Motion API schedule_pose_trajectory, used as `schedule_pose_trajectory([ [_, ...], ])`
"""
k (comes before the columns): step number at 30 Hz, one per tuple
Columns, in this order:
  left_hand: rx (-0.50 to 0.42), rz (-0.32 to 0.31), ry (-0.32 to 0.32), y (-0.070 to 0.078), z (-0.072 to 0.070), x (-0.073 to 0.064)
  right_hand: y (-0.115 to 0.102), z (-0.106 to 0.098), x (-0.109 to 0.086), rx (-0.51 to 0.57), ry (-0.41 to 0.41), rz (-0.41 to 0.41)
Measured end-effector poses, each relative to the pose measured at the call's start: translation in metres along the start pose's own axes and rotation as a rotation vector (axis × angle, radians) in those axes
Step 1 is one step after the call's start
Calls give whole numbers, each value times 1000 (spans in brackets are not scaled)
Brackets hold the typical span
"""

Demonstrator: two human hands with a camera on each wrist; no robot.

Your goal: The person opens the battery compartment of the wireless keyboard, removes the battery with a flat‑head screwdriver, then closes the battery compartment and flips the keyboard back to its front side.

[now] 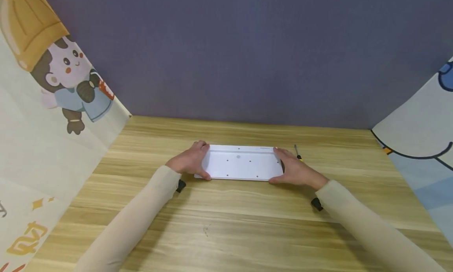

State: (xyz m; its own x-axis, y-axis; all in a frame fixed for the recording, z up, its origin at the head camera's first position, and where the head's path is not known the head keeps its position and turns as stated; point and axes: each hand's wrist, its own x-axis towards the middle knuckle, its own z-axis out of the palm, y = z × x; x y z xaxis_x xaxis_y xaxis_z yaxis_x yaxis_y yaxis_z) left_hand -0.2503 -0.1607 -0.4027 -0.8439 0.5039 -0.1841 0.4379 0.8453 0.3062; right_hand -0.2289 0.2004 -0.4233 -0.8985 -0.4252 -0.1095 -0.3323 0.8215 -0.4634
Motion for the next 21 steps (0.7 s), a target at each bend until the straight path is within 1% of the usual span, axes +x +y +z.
schedule_pose_trajectory([
  [6,3,-8,-5,0,-1,0,0,1,-1,-11,-12,9],
  [9,-23,1,-2,-3,0,0,0,2,0,-13,-21,18],
  [15,-127,0,-7,-13,-4,0,1,2,2,-24,-20,25],
  [17,-154,4,2,-18,-4,2,1,1,1,-21,-16,25],
  [21,-210,30,32,-27,-2,5,0,0,1,-20,-6,18],
])
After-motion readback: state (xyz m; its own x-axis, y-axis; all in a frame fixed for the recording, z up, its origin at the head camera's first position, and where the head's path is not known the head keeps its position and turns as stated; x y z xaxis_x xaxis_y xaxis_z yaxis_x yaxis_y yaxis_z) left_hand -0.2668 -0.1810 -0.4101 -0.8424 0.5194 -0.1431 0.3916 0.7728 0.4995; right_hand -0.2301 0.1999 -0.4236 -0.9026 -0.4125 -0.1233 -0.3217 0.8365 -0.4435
